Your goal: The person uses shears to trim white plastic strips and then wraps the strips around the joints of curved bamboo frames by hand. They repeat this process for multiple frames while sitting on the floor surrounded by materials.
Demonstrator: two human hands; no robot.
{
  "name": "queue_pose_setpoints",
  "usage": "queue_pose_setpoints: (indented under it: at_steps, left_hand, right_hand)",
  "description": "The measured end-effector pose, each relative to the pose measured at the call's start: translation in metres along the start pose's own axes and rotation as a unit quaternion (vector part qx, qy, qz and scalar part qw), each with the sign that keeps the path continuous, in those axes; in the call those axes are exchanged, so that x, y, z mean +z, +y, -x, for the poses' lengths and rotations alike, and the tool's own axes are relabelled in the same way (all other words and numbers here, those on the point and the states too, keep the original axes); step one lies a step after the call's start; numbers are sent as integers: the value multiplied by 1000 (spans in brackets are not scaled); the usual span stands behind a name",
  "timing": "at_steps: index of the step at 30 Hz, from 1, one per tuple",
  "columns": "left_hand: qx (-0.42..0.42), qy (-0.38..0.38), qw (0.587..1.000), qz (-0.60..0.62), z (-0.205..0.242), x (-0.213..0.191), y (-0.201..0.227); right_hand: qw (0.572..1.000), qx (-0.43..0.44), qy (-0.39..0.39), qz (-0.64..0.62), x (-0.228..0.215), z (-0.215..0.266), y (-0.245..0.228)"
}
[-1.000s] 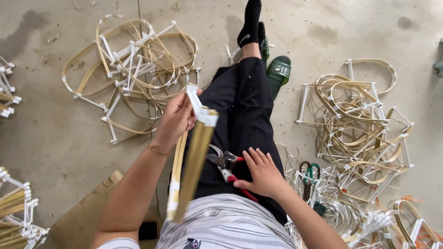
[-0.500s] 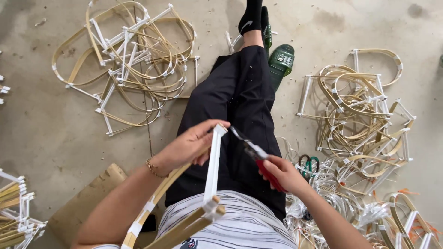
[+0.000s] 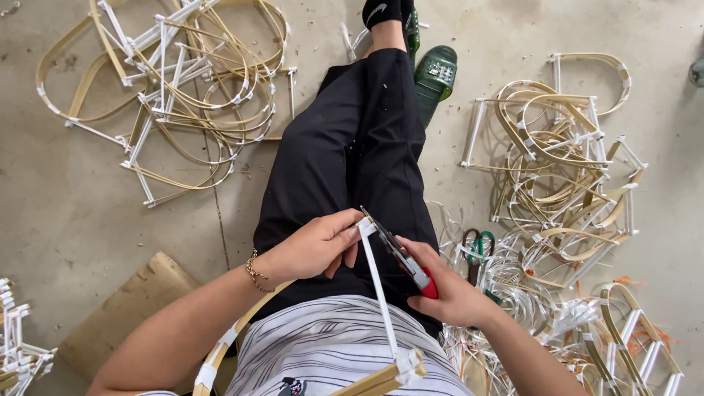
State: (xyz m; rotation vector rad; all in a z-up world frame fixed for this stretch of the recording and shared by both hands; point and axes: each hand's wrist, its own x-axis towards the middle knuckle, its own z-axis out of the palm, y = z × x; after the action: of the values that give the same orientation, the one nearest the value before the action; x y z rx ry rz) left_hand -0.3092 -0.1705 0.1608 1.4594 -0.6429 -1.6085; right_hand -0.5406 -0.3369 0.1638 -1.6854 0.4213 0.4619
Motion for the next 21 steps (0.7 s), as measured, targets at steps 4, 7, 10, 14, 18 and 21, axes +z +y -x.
queue_pose_setpoints:
  at_steps: [4,7,10,14,18,21]
  left_hand:
    - [-37,5,999,-19,-2,3,0]
    - [-45,16,998,-31,-7,5,-4]
    - [-64,23,997,-23,-11,5,-10]
    - [-72,23,997,5,-18,6,-24]
    - [-38,32,999,-10,-28,0,-49]
    - [-27,36,999,-28,-32,-2,-56]
  right_hand:
    - [999,-6,8,43,-1,-5,-4]
    - [999,13,-3,43,-3,-7,-2]
    - [999,6,-5,52,-3,-9,2]
    - [999,14,-11,38,-4,-15,17]
    - [999,16,-12,-37,1,-29,37]
    - [999,24,14,-23,15,-39,84]
